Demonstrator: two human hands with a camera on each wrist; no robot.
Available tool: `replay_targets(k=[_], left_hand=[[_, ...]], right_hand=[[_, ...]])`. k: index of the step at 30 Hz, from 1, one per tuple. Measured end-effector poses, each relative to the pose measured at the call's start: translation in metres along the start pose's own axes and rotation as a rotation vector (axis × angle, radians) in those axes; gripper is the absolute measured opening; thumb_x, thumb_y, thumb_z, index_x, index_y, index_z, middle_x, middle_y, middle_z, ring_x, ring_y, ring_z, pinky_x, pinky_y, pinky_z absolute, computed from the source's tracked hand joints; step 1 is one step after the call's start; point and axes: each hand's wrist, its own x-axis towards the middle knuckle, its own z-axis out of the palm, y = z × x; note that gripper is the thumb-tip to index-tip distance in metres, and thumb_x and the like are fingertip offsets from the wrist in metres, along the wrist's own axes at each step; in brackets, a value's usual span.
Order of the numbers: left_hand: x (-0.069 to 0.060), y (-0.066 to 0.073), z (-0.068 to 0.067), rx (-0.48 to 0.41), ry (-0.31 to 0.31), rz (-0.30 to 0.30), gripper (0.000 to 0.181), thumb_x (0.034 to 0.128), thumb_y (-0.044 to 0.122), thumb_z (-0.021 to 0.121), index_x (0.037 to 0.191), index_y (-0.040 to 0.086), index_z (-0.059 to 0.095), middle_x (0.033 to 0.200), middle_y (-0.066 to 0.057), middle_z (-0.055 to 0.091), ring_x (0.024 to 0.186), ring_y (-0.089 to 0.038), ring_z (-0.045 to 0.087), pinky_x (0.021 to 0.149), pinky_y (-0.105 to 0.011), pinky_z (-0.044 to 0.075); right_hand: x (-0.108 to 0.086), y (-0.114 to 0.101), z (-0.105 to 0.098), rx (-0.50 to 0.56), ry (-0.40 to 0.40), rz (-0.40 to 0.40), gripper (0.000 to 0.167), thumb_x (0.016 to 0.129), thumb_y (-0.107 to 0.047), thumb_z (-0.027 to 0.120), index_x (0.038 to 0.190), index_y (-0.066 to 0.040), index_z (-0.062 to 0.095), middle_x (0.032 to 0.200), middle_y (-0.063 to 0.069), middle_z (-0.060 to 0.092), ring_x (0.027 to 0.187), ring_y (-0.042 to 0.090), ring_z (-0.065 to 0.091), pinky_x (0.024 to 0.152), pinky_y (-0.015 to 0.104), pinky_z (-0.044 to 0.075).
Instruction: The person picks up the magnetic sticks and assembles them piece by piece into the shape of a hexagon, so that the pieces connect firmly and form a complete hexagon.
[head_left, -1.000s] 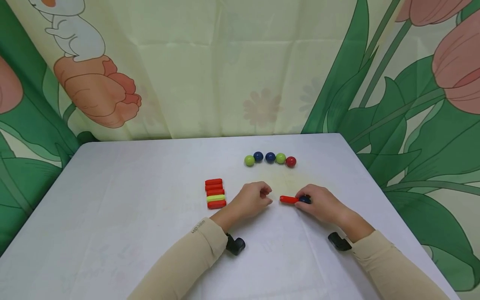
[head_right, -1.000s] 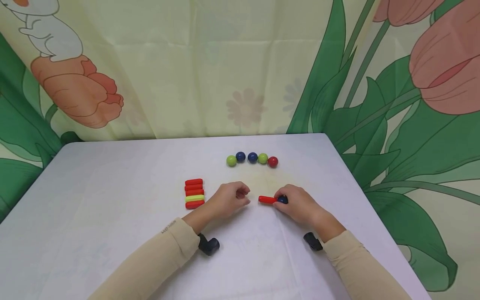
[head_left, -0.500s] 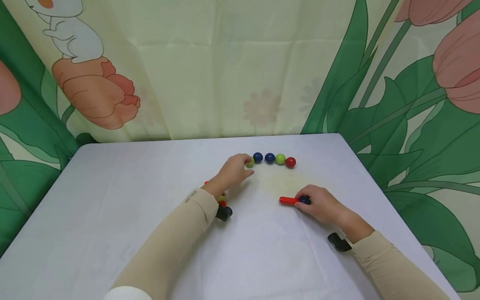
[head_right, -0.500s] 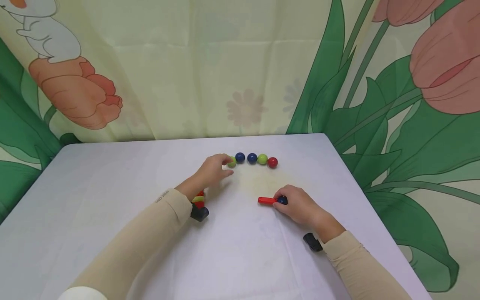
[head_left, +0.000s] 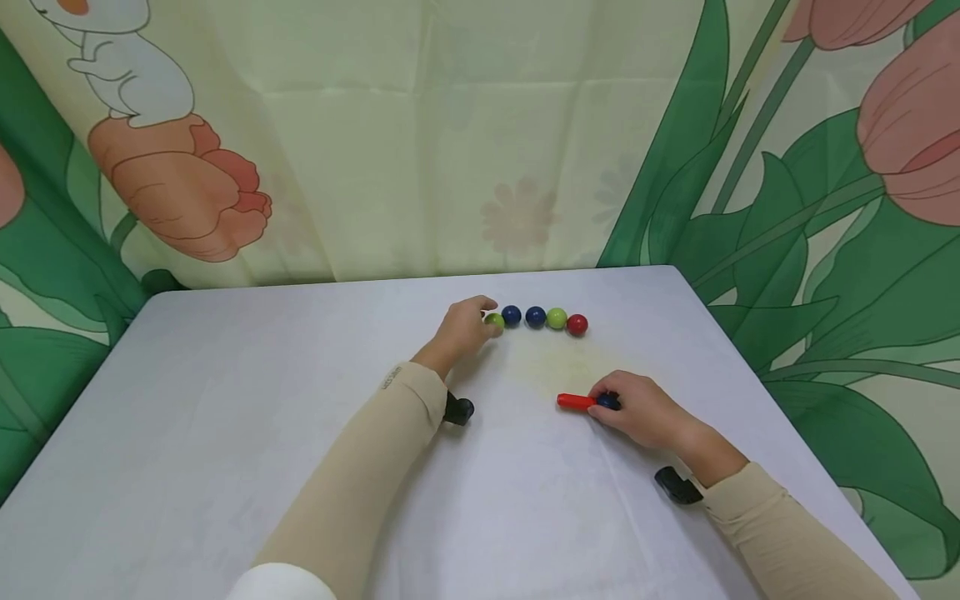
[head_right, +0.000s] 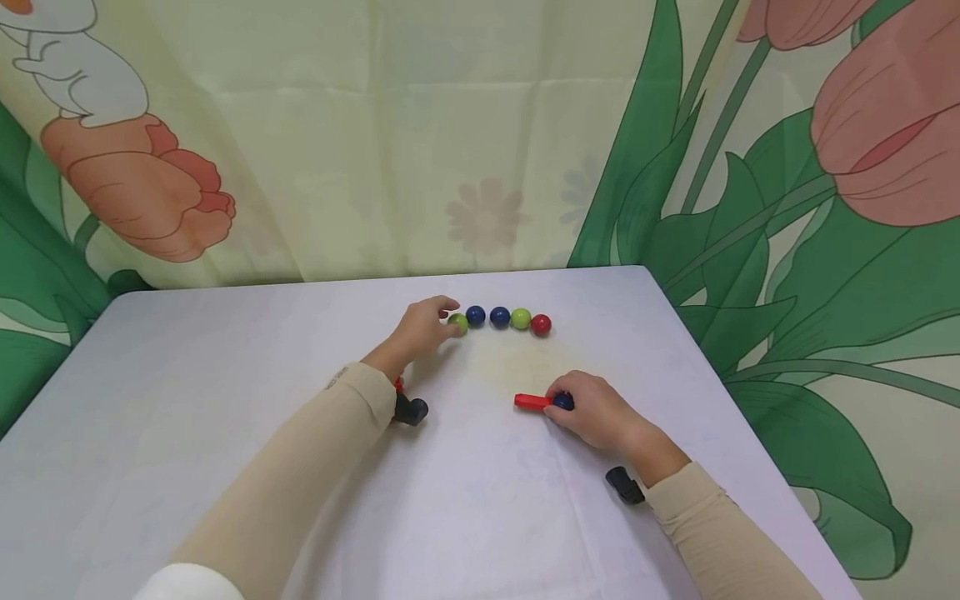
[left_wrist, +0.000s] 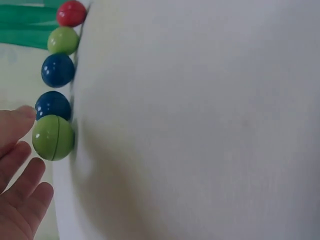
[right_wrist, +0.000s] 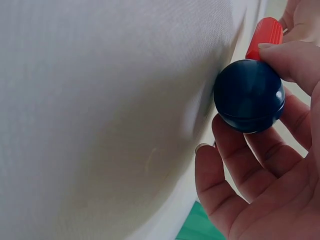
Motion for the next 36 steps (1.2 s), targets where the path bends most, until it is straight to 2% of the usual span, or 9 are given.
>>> replay_targets(k=[5, 12, 16, 21, 31, 36], left_hand=[[0.004, 0.001, 0.005, -0.046, 0.009, -0.016, 0.044, 0.0935, 0.011, 0.071, 0.135, 0.002, 0.059, 0.134, -0.011, 0.061, 0.120, -0.024, 0.057, 0.103, -0.034, 0.043], [0.005, -0.003, 0.009, 0.018, 0.028, -0.053, 0.036, 0.0946, 0.013, 0.070, 0.128, 0.002, 0.064, 0.126, -0.010, 0.064, 0.116, -0.023, 0.058, 0.103, -0.034, 0.043], [0.003, -0.005, 0.008, 0.002, 0.013, -0.047, 0.034, 0.0941, 0.012, 0.071, 0.126, 0.002, 0.064, 0.121, -0.010, 0.065, 0.111, -0.023, 0.058, 0.101, -0.035, 0.044], [-0.001, -0.006, 0.005, -0.013, -0.041, -0.024, 0.031, 0.0937, 0.010, 0.070, 0.123, 0.003, 0.064, 0.116, -0.009, 0.065, 0.107, -0.022, 0.057, 0.099, -0.033, 0.045], [-0.018, -0.001, 0.007, 0.060, -0.175, 0.092, 0.026, 0.0922, 0.012, 0.072, 0.117, 0.006, 0.066, 0.107, -0.004, 0.065, 0.100, -0.019, 0.057, 0.096, -0.031, 0.046], [-0.028, 0.004, 0.010, 0.025, -0.265, 0.082, 0.026, 0.0906, 0.011, 0.074, 0.115, 0.008, 0.066, 0.104, -0.001, 0.064, 0.097, -0.017, 0.057, 0.093, -0.029, 0.047]], right_hand=[[-0.003, 0.000, 0.000, 0.003, 0.003, 0.006, 0.022, 0.093, -0.020, 0.073, 0.111, -0.008, 0.069, 0.109, 0.008, 0.063, 0.100, 0.028, 0.055, 0.090, 0.050, 0.051], [-0.002, -0.001, 0.002, 0.006, -0.010, 0.020, 0.023, 0.093, -0.021, 0.072, 0.111, -0.008, 0.069, 0.111, 0.008, 0.063, 0.100, 0.027, 0.055, 0.091, 0.050, 0.050], [-0.003, -0.001, 0.000, -0.001, -0.010, 0.025, 0.023, 0.093, -0.021, 0.072, 0.112, -0.009, 0.069, 0.107, 0.006, 0.065, 0.097, 0.026, 0.056, 0.088, 0.047, 0.052], [-0.004, 0.000, -0.003, 0.014, -0.009, 0.036, 0.023, 0.092, -0.021, 0.073, 0.112, -0.010, 0.068, 0.104, 0.006, 0.064, 0.094, 0.026, 0.055, 0.084, 0.045, 0.052], [0.002, -0.003, -0.002, 0.043, -0.010, 0.019, 0.027, 0.094, -0.015, 0.070, 0.119, -0.007, 0.066, 0.117, 0.011, 0.064, 0.106, 0.032, 0.056, 0.096, 0.054, 0.048], [0.004, -0.004, -0.002, 0.050, -0.011, 0.003, 0.031, 0.094, -0.014, 0.068, 0.124, -0.005, 0.066, 0.121, 0.014, 0.062, 0.110, 0.034, 0.056, 0.098, 0.055, 0.047]])
